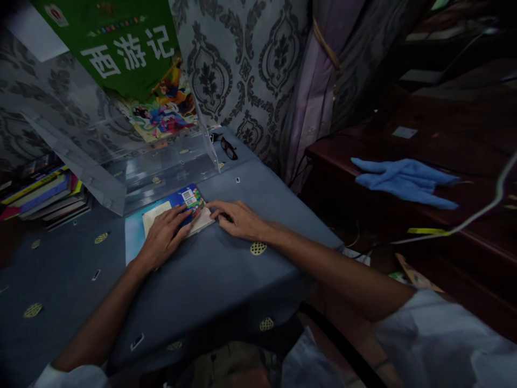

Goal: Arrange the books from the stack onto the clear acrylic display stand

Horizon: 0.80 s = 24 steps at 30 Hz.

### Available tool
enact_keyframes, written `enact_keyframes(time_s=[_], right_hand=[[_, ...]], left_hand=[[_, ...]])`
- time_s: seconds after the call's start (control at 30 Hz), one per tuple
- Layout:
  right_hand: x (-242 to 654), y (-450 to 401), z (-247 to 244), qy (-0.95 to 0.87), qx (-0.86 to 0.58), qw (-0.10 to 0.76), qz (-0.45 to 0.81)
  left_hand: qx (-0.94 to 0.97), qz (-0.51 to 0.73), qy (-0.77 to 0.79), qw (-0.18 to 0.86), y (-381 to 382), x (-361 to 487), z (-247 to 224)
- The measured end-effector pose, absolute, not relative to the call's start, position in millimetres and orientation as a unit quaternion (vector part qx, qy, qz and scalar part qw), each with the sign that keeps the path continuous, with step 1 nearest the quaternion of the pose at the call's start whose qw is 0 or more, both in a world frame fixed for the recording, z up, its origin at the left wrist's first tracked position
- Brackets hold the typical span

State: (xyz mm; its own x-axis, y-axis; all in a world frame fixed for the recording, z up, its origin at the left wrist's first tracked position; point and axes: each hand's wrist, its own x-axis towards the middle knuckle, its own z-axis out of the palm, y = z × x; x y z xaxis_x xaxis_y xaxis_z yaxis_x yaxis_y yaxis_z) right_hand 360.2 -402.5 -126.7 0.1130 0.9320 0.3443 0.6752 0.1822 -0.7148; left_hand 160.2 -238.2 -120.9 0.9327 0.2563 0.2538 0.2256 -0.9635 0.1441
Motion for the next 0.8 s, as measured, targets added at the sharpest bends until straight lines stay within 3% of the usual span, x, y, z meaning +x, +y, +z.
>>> enact_keyframes(time_s=[0.63, 0.8], right_hand=[[363.1, -401.3, -130.3, -0.660, -0.618, 0.415, 0.108], [363.5, -401.4, -131.2, -0.652, -0.615, 0.441, 0.046]], left_hand=[[0.984, 0.135, 0.110, 0.025, -240.6, 160.9, -122.3], [0.983, 0.139, 0.112, 0.032, -240.0, 160.7, -123.5]])
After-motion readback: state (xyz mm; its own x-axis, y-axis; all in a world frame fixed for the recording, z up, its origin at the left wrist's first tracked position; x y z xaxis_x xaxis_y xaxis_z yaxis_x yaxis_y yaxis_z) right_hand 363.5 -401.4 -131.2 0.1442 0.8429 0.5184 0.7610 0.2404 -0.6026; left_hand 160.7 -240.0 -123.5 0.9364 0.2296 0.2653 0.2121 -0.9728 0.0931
